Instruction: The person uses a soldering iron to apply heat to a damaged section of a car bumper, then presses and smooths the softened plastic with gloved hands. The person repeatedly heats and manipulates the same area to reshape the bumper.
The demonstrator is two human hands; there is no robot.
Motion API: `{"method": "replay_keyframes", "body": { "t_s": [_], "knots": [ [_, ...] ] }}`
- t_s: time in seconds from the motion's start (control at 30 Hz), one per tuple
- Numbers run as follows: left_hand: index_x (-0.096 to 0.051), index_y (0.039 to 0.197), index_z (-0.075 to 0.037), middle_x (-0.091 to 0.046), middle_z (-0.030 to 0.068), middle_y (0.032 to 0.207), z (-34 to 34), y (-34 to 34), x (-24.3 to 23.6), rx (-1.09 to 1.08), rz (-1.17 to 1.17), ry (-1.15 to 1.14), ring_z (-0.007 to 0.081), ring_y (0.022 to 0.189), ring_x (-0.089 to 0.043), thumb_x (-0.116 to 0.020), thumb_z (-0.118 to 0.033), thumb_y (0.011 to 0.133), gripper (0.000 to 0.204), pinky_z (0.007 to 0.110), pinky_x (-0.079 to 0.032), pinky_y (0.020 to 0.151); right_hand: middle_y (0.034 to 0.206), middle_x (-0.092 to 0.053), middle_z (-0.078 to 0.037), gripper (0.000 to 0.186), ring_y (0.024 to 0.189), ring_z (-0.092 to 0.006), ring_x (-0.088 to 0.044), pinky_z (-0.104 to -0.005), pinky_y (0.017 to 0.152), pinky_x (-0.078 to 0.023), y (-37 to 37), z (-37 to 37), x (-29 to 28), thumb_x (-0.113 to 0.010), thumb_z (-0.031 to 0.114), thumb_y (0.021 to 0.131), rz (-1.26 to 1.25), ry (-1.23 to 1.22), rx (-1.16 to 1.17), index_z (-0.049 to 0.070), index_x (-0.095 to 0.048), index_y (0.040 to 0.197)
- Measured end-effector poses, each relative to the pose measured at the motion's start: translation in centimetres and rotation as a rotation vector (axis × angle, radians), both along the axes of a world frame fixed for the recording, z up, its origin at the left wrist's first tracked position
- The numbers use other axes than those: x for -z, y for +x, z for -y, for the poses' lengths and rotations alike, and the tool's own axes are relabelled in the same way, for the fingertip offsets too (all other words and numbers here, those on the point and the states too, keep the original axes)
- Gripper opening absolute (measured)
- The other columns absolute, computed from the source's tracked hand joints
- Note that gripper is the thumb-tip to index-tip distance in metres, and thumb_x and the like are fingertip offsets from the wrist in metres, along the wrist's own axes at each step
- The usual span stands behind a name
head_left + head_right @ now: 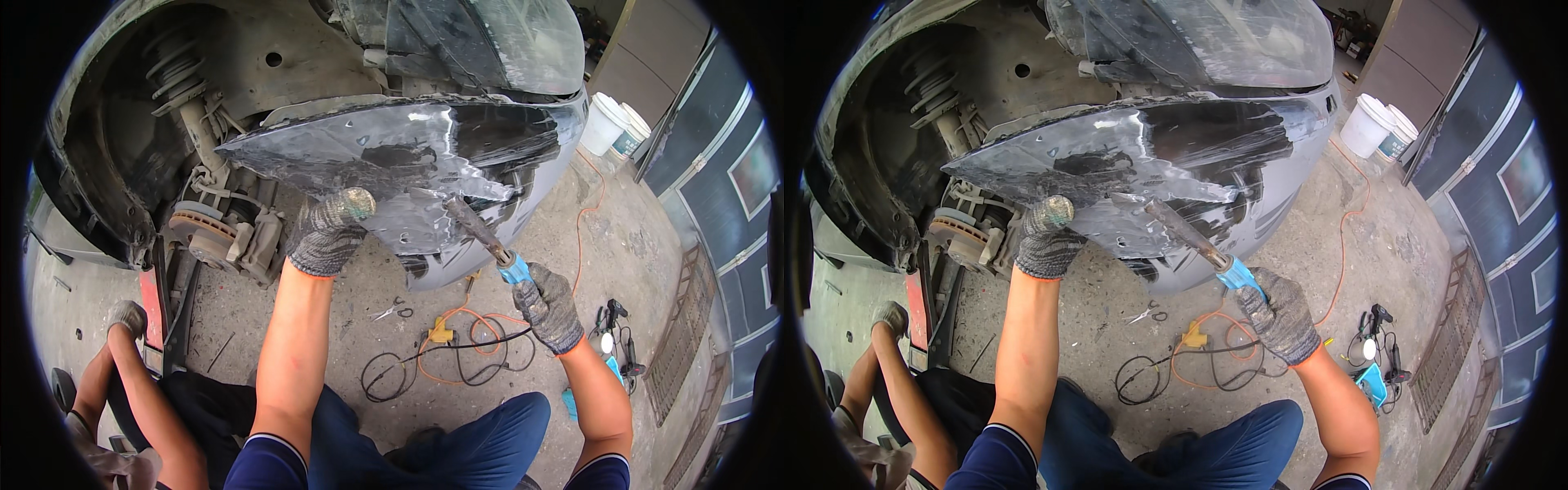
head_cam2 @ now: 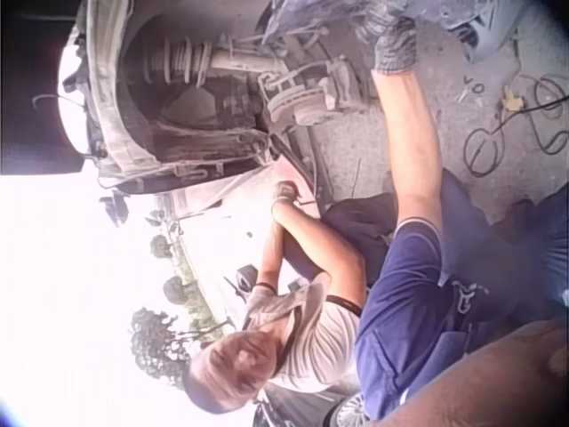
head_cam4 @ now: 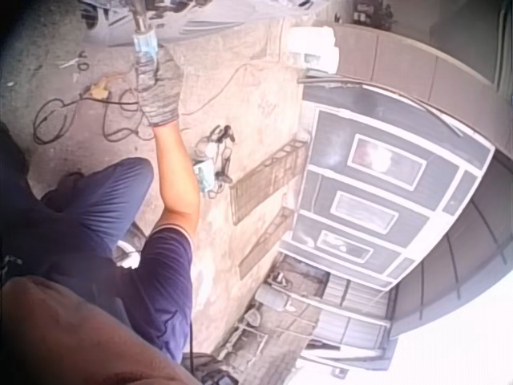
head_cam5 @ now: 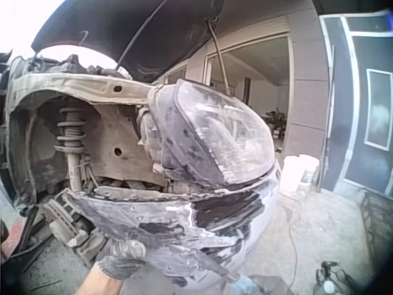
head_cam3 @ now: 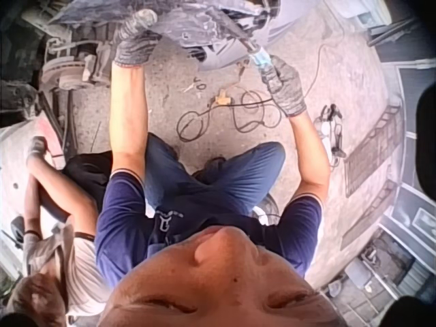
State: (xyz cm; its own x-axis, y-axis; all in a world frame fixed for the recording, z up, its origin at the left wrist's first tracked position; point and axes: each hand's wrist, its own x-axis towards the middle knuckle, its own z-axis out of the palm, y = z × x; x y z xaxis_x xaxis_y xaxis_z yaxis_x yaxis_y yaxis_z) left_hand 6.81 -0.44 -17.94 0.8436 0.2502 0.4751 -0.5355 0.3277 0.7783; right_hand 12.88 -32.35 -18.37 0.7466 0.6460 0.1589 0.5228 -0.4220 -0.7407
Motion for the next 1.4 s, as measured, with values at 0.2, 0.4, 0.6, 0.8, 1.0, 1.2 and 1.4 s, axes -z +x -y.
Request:
{"method": "replay_keyframes", "body": {
  "t_s": [0.2,0.4,0.6,0.8,1.0,1.2,1.4],
  "knots": [
    [-0.052,0.127,0.007,-0.058,0.0184,0.127,0.0,-0.4,0.2,-0.006,-0.007,0.015,0.0277,0.113,-0.057,-0.073,-0.041,0.077,0.073,0.039,-0.046,0.1,0.061,-0.054,-0.004,0.036,0.056,-0.0155,-0.053,-0.0312,0.055,-0.043,0.3,-0.3,0.3,-0.052,0.039,0.097,0.115,0.017,-0.038,0.004,-0.06,0.089],
    [-0.055,0.125,0.002,-0.061,0.0155,0.122,-0.3,-0.3,0.0,0.108,0.011,-0.097,0.0279,0.112,-0.059,-0.084,-0.03,0.07,0.07,0.04,-0.049,0.097,0.061,-0.055,-0.004,0.035,0.056,-0.0153,-0.054,-0.031,0.055,-0.044,0.6,0.1,0.8,-0.052,0.038,0.096,0.115,0.034,-0.031,0.005,-0.062,0.092],
    [-0.051,0.127,0.008,-0.059,0.0191,0.126,0.3,-0.6,-0.7,0.013,0.002,0.021,0.0285,0.113,-0.058,-0.076,-0.043,0.073,0.078,0.04,-0.046,0.101,0.062,-0.054,-0.002,0.034,0.056,-0.0131,-0.053,-0.0293,0.055,-0.043,0.9,0.1,1.2,-0.053,0.037,0.096,0.132,0.06,-0.039,0.005,-0.063,0.094],
    [-0.05,0.127,0.009,-0.058,0.0197,0.127,-2.4,1.2,3.3,-0.049,-0.005,0.011,0.0307,0.116,-0.057,-0.079,-0.045,0.069,0.085,0.042,-0.045,0.103,0.069,-0.056,-0.013,0.029,0.062,-0.0254,-0.054,-0.0363,0.06,-0.044,1.1,0.6,1.4,-0.058,0.029,0.094,0.013,0.106,0.016,0.001,-0.062,0.088],
    [-0.056,0.123,0.0,-0.061,0.0129,0.12,0.5,-0.2,-0.5,0.107,0.095,-0.097,0.026,0.106,-0.061,-0.074,-0.027,0.081,0.053,0.039,-0.05,0.094,0.068,-0.058,-0.013,0.026,0.06,-0.0282,-0.057,-0.0366,0.057,-0.045,0.5,0.8,1.1,-0.058,0.027,0.093,0.076,0.029,-0.031,0.001,-0.062,0.089],
    [-0.046,0.133,0.005,-0.054,0.02,0.132,-0.8,0.4,1.8,0.009,-0.01,-0.059,0.0324,0.12,-0.054,-0.077,-0.041,0.075,0.08,0.044,-0.044,0.104,0.078,-0.062,-0.015,0.029,0.067,-0.029,-0.06,-0.0356,0.064,-0.049,-0.1,-0.5,-0.2,-0.058,0.029,0.093,0.066,0.024,-0.092,0.001,-0.065,0.099],
    [-0.048,0.131,0.004,-0.056,0.0196,0.128,-1.2,0.4,1.9,0.017,-0.033,-0.034,0.0303,0.115,-0.056,-0.06,-0.035,0.09,0.058,0.041,-0.045,0.102,0.075,-0.061,-0.015,0.03,0.066,-0.0294,-0.06,-0.0362,0.063,-0.048,-0.1,-0.6,-0.3,-0.059,0.031,0.092,0.032,0.0,-0.034,0.001,-0.065,0.097]
  ]
}}
